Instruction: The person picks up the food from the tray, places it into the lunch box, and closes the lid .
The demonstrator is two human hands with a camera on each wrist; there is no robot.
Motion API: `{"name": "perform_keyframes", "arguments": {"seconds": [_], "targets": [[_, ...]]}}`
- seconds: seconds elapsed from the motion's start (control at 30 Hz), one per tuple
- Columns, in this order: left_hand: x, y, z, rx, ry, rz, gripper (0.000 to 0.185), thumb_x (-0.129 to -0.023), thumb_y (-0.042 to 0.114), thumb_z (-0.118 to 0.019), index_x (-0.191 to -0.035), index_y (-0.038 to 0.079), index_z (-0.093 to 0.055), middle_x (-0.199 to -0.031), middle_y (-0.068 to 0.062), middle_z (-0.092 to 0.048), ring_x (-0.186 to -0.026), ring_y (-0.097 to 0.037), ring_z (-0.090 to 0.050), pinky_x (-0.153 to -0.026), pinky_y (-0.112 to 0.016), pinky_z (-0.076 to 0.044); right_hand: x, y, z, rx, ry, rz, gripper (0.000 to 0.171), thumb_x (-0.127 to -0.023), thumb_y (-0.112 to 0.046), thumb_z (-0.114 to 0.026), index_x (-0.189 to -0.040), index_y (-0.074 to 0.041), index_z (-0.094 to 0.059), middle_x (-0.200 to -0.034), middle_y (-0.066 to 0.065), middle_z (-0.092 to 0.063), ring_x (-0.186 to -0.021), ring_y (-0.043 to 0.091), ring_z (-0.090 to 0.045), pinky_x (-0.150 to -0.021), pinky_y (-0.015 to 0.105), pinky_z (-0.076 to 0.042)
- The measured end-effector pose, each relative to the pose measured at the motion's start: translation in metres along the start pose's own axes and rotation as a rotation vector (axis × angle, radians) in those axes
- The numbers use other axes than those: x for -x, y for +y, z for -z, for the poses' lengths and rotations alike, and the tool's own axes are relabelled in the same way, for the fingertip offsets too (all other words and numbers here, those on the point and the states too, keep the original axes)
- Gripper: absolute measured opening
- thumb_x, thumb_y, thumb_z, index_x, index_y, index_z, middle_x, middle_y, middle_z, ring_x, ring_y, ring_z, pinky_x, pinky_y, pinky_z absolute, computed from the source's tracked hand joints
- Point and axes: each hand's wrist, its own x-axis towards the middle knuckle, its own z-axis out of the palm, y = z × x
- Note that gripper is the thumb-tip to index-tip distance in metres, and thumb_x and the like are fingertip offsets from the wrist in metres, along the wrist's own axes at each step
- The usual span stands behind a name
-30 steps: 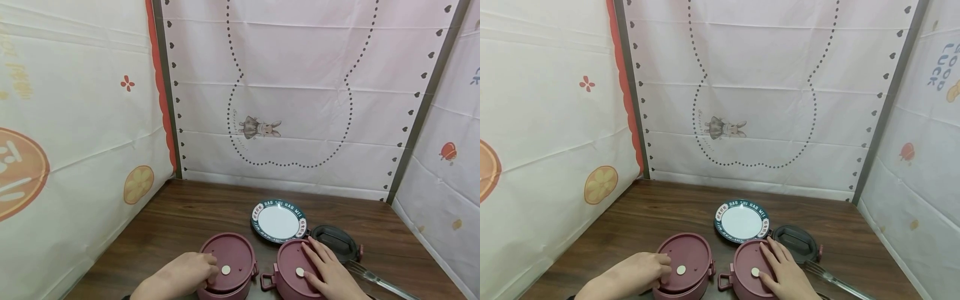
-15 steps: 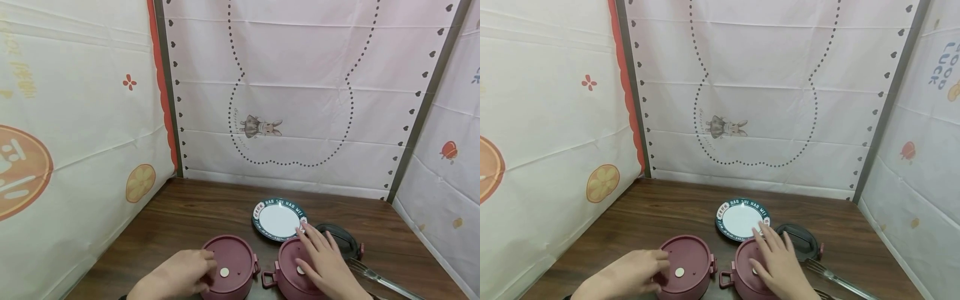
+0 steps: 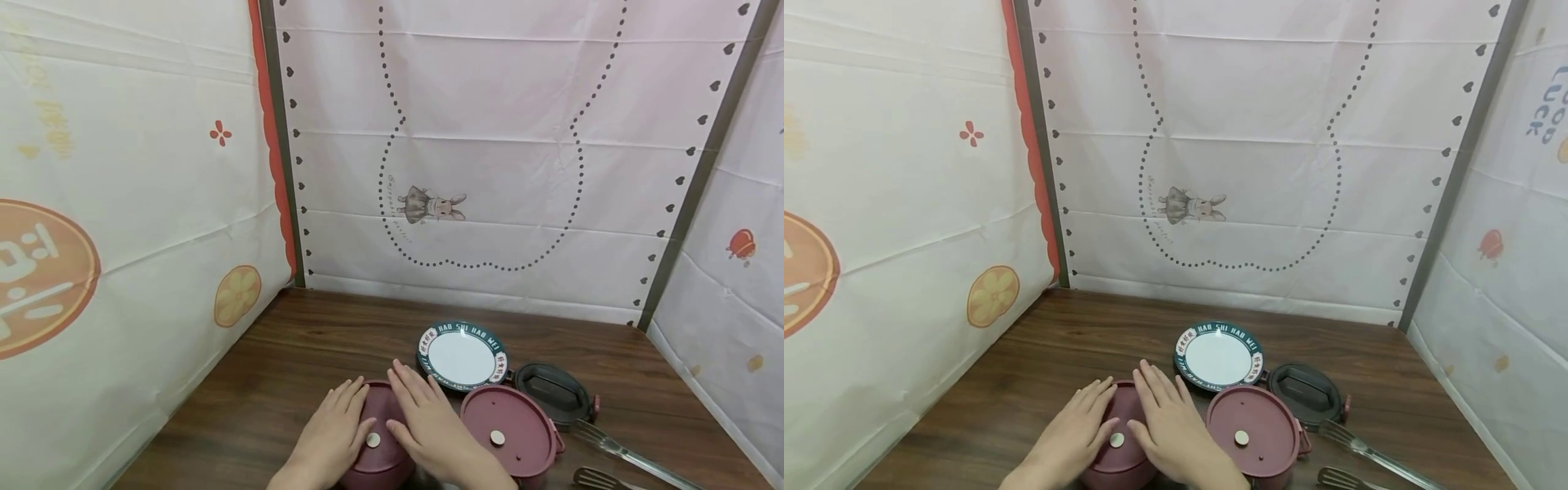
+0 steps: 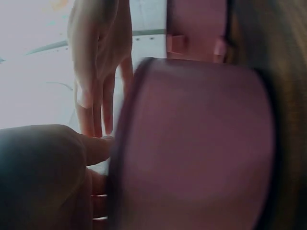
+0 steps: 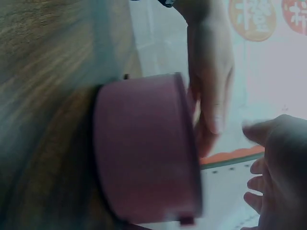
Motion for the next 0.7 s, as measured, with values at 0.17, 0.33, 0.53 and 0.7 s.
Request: {"name": "perform_keyframes", "arguments": {"seconds": [0.17, 0.33, 0.53, 0.7], "targets": [[0.001, -0.005, -0.019, -0.013, 0.013, 0.021, 0.058, -0.102, 0.034, -0.053, -0.144, -0.005, -0.046, -0.154, -0.022, -0.043, -0.144, -0.039, -0.039, -0.116, -0.056, -0.034, -0.006, 0.0, -0.024, -0.003, -0.12, -0.086, 0.061, -0.106, -0.04, -0.039, -0.157, -0.009, -0.028, -0.167, 0.007, -0.023, -0.153, 0.027, -0.025, -0.119, 0.059, -0.025], [0.001, -0.006, -0.028, -0.026, 0.038, 0.002, 0.061, -0.101, 0.036, -0.053, -0.145, -0.006, -0.044, -0.155, -0.022, -0.04, -0.145, -0.038, -0.038, -0.116, -0.055, -0.033, -0.006, 0.003, -0.037, 0.05, -0.136, -0.107, 0.065, -0.105, -0.048, -0.036, -0.156, -0.008, -0.03, -0.166, 0.01, -0.025, -0.152, 0.028, -0.026, -0.118, 0.058, -0.028], [0.003, -0.008, -0.028, -0.02, 0.018, 0.019, 0.063, -0.101, 0.037, -0.053, -0.146, -0.006, -0.043, -0.156, -0.022, -0.039, -0.145, -0.039, -0.037, -0.116, -0.054, -0.033, -0.006, 0.003, -0.042, 0.105, -0.107, -0.069, 0.063, -0.106, -0.049, -0.033, -0.156, -0.012, -0.033, -0.165, 0.009, -0.028, -0.15, 0.027, -0.03, -0.117, 0.054, -0.033], [0.0, -0.01, -0.029, -0.028, 0.031, 0.037, 0.063, -0.1, 0.04, -0.054, -0.144, -0.004, -0.047, -0.154, -0.019, -0.044, -0.143, -0.037, -0.041, -0.115, -0.052, -0.036, -0.008, 0.003, -0.043, 0.13, -0.09, -0.063, 0.059, -0.105, -0.048, -0.035, -0.155, -0.016, -0.037, -0.164, 0.008, -0.031, -0.149, 0.026, -0.032, -0.116, 0.053, -0.035]]}}
